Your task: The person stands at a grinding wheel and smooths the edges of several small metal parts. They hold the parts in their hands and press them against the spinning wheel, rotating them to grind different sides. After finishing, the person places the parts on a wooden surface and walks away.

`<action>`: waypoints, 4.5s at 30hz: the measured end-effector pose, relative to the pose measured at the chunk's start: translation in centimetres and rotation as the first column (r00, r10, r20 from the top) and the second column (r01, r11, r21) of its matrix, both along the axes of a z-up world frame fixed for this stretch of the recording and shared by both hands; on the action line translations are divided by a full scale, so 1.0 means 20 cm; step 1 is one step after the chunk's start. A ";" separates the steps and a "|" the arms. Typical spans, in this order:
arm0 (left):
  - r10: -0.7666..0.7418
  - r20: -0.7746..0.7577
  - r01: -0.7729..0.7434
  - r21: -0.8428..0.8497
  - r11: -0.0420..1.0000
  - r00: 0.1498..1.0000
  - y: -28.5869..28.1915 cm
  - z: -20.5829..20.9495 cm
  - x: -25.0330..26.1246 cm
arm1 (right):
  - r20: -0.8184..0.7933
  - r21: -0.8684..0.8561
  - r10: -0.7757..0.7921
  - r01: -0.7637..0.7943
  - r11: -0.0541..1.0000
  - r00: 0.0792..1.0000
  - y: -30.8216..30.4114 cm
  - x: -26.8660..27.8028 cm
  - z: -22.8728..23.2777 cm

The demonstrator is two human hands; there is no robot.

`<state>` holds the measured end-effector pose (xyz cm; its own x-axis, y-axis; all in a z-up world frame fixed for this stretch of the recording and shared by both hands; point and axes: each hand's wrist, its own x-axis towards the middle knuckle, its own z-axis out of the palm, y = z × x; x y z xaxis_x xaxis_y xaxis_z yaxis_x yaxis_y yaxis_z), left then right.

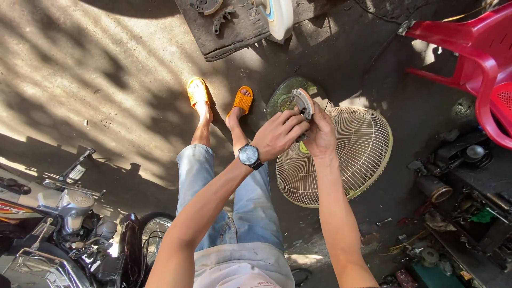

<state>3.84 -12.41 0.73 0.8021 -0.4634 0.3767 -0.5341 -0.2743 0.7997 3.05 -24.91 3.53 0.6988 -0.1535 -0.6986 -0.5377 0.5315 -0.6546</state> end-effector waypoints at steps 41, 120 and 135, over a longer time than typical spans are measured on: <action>0.078 -0.995 -0.590 0.101 0.801 -0.064 0.59 -0.02 -0.19 | -0.177 -0.536 0.653 -0.628 0.564 0.737 -0.02 0.92 -0.22; 0.077 -0.996 -0.688 0.092 0.720 -0.054 0.66 -0.08 -0.28 | -0.112 -0.531 0.570 -0.534 0.658 0.814 -0.18 0.79 -0.29; -0.194 -0.981 -0.762 -0.104 0.639 -0.029 0.58 0.03 -0.17 | -0.045 -0.024 0.093 -0.094 0.995 0.995 -0.16 0.35 -0.07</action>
<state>0.48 -0.75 1.29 0.5738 -0.1718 -0.8008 0.7418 0.5235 0.4192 9.98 -28.20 2.18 0.6795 -0.1077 -0.7257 -0.6127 0.4609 -0.6420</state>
